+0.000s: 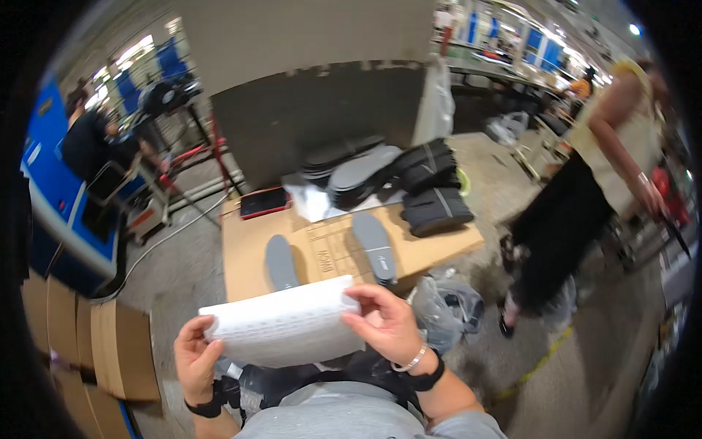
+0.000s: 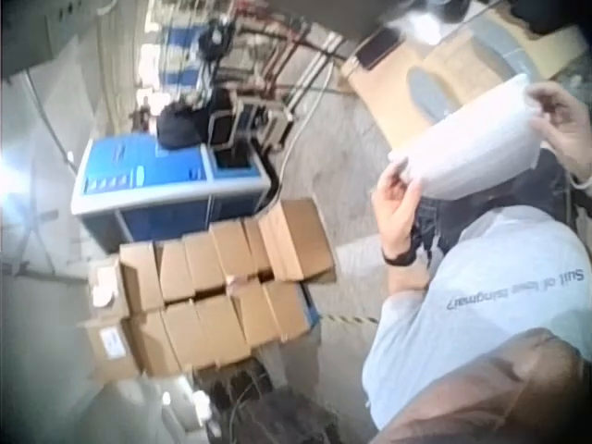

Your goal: The recorder is inspecting and organizing shoe insoles at a workstation.

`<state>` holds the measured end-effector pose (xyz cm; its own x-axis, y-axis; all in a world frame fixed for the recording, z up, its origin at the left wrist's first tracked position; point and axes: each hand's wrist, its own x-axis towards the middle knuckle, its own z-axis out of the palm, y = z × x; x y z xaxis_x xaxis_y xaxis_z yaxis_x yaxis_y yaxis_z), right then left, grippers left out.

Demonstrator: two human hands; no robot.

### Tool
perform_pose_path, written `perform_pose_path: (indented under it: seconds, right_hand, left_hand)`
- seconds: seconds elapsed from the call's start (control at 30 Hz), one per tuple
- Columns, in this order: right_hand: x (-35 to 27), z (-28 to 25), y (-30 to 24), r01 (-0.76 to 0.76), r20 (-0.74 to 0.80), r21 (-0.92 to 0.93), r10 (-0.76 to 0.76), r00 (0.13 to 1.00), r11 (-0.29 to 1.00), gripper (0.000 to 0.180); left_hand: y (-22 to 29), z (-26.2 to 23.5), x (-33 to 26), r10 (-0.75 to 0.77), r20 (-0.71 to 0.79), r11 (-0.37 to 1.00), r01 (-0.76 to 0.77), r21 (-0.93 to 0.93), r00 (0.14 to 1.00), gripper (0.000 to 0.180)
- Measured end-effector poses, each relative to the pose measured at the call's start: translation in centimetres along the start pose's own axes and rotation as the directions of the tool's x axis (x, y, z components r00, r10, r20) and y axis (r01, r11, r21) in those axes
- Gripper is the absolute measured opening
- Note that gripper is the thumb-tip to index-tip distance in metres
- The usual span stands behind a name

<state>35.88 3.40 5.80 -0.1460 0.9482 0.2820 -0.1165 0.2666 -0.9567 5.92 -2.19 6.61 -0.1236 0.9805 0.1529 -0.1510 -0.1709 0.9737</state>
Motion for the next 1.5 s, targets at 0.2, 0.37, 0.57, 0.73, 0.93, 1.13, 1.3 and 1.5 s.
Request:
perform_pose_path:
  seconds: [0.2,0.37,0.57,0.73,0.93,1.13,1.3,1.5]
  right_hand:
    - [0.3,-0.2,1.5,-0.048,0.093,0.074,0.041,0.995,0.996,0.036]
    - [0.1,-0.6,1.1,-0.097,0.077,0.067,0.092,0.993,0.993,0.042]
    - [0.8,-0.5,0.5,-0.123,0.118,-0.056,0.129,0.985,0.991,0.044]
    - [1.2,-0.3,-0.5,-0.059,0.099,-0.239,0.085,0.991,0.969,0.04]
    - [1.1,-0.6,-1.1,0.028,0.13,-0.428,0.031,0.991,0.903,0.031]
    - [1.1,-0.5,-0.8,0.027,0.081,-0.42,0.007,0.997,0.907,0.019]
    - [1.0,-1.8,0.4,0.07,0.081,-0.417,-0.04,0.996,0.906,0.011]
    - [0.7,-1.2,1.7,-0.238,0.102,-0.028,0.239,0.966,0.971,0.009]
  left_hand:
    - [0.7,-0.2,-0.1,-0.055,0.022,0.998,0.054,0.017,0.998,0.039]
    - [0.0,-0.2,-0.2,-0.121,0.076,0.993,0.12,0.013,0.99,0.04]
    - [0.1,-0.3,-0.2,-0.104,0.009,0.98,0.101,0.174,0.995,0.038]
    - [-0.2,-0.4,-0.5,-0.115,-0.036,0.973,0.119,0.199,0.993,0.032]
    - [-0.2,-0.3,-0.1,-0.097,-0.065,0.949,0.112,0.296,0.993,0.023]
    - [0.0,0.3,-0.3,-0.092,-0.097,0.939,0.119,0.322,0.991,0.019]
    - [-0.1,-0.3,0.3,-0.037,-0.002,0.888,0.034,0.458,0.999,0.015]
    - [-1.3,0.8,0.7,-0.168,0.101,0.985,0.171,-0.023,0.981,0.011]
